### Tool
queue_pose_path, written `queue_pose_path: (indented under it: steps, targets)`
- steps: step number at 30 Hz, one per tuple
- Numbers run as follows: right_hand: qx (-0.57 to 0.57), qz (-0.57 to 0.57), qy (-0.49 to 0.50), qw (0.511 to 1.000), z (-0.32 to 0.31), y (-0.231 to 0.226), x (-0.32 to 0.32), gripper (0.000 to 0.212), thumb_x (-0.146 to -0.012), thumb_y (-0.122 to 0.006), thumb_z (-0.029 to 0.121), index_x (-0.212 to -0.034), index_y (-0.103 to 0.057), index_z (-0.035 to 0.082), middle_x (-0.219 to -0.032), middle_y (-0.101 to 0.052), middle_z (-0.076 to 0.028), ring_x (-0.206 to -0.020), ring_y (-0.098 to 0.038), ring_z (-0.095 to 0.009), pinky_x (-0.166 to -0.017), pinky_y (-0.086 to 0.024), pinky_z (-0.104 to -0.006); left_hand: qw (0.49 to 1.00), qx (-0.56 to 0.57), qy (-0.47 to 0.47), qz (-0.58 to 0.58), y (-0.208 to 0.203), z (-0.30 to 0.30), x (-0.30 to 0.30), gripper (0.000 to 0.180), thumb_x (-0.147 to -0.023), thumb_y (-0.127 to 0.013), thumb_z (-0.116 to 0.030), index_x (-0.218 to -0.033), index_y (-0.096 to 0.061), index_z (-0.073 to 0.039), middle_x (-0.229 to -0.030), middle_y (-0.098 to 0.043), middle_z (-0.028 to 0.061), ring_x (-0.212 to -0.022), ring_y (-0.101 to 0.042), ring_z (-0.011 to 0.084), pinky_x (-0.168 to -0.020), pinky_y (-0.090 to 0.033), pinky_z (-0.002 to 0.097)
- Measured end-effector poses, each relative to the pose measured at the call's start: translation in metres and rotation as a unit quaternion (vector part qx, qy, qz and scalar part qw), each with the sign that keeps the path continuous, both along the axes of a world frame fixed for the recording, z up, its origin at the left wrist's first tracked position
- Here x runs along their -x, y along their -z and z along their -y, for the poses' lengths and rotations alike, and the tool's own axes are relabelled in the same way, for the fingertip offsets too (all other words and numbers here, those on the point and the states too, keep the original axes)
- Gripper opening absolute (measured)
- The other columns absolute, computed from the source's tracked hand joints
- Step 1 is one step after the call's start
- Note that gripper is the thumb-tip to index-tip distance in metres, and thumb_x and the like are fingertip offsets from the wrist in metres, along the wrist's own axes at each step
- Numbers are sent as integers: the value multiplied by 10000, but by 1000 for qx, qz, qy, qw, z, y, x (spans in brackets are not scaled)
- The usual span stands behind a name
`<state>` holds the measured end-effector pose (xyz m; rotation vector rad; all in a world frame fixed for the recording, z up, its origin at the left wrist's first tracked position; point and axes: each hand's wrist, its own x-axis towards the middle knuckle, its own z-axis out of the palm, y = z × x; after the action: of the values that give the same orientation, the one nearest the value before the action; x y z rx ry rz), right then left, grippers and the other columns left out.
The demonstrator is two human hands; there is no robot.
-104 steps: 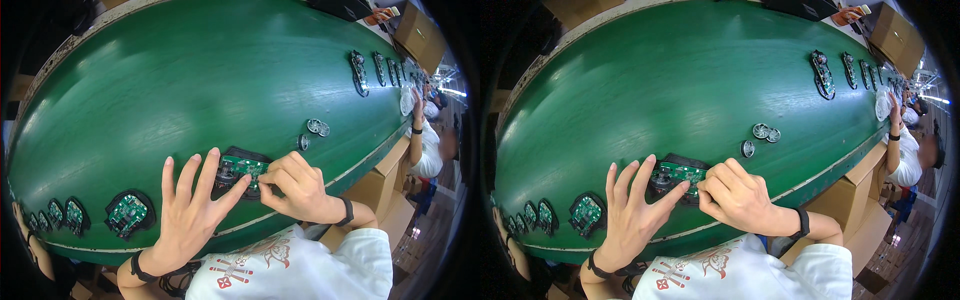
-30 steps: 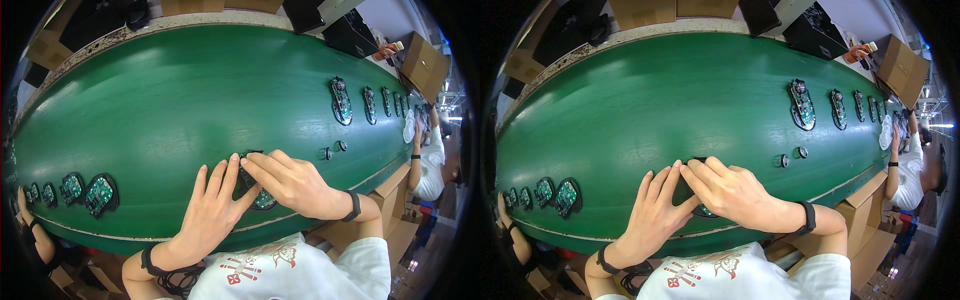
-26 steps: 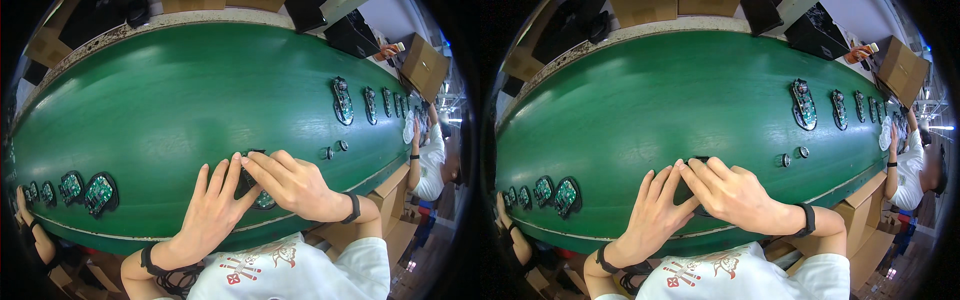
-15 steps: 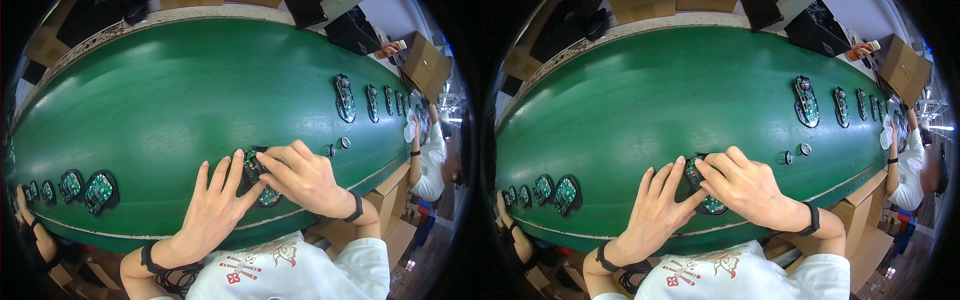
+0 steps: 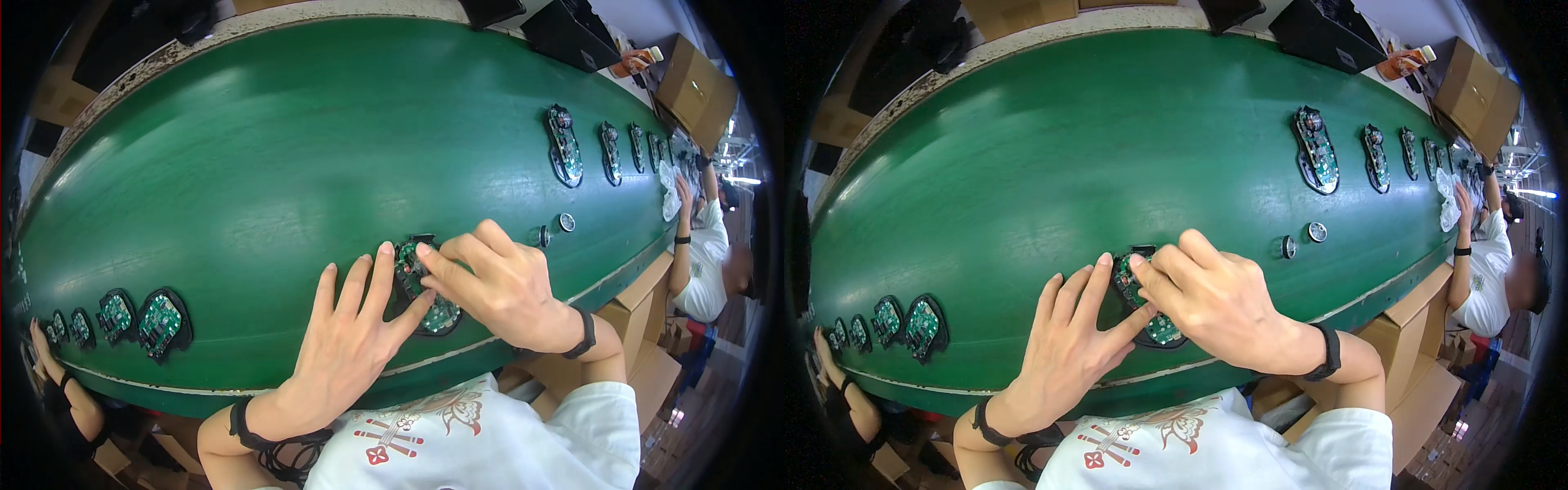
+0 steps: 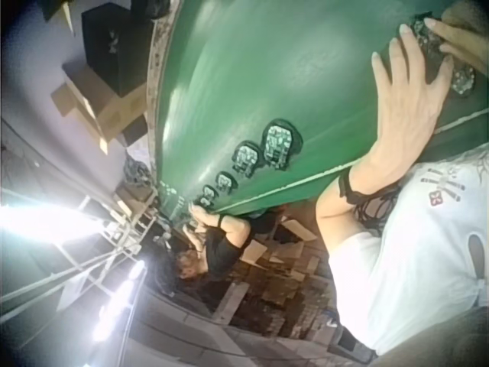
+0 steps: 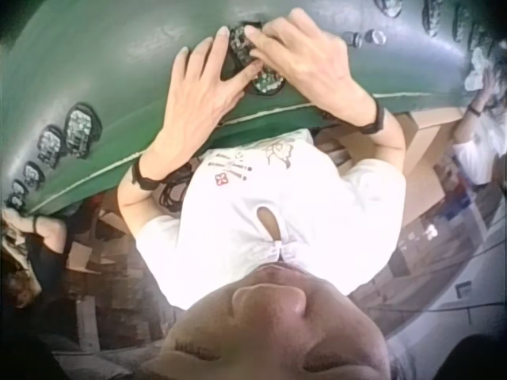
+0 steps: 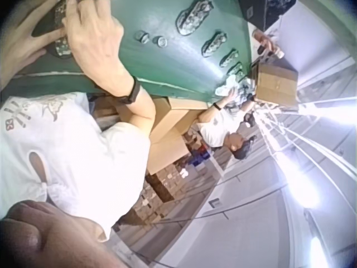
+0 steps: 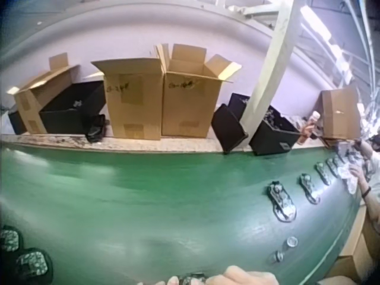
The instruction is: The person unpacks small black plastic components from a plastic bag and places them on a green workbench. They then pick up small circular metal parts and attach them to green circuit boards, pressing them into place. The person repeats this process for several circuit boards, moving the completed units to the side.
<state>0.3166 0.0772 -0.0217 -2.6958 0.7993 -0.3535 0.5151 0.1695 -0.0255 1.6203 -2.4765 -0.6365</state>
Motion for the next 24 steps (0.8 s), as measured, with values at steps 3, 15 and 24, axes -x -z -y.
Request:
queue_pose_path:
  steps: [3,15,24]
  targets:
    - [-17,-28,-13,999,6,-7,-6,368,-701,-721,95,-1047,-711,-32,-811,-569,-17,-797,-566,-153,-504,-489,-265,1000,0,13,0,-3,4,1,513,-796,-698,-166,-1300,-662,-254,-1436,-469,253,-1224,-529,355,-1012,-462,551]
    - [168,-23,5,986,-36,12,14,437,-731,-666,86,-1144,-720,-47,-898,-646,-64,-754,-526,-150,-469,-317,-244,1000,17,10,-18,1,6,2,558,-713,-799,-181,-1257,-687,-236,-1469,-441,250,-1253,-509,359,-1021,-449,507]
    - [147,-23,38,988,-27,6,4,439,-723,-674,110,-1146,-721,5,-990,-651,-47,-771,-535,-152,-499,-381,-239,998,11,56,-39,3,17,-7,621,-687,-860,-264,-1277,-668,-297,-1553,-380,193,-1263,-484,359,-1053,-419,510]
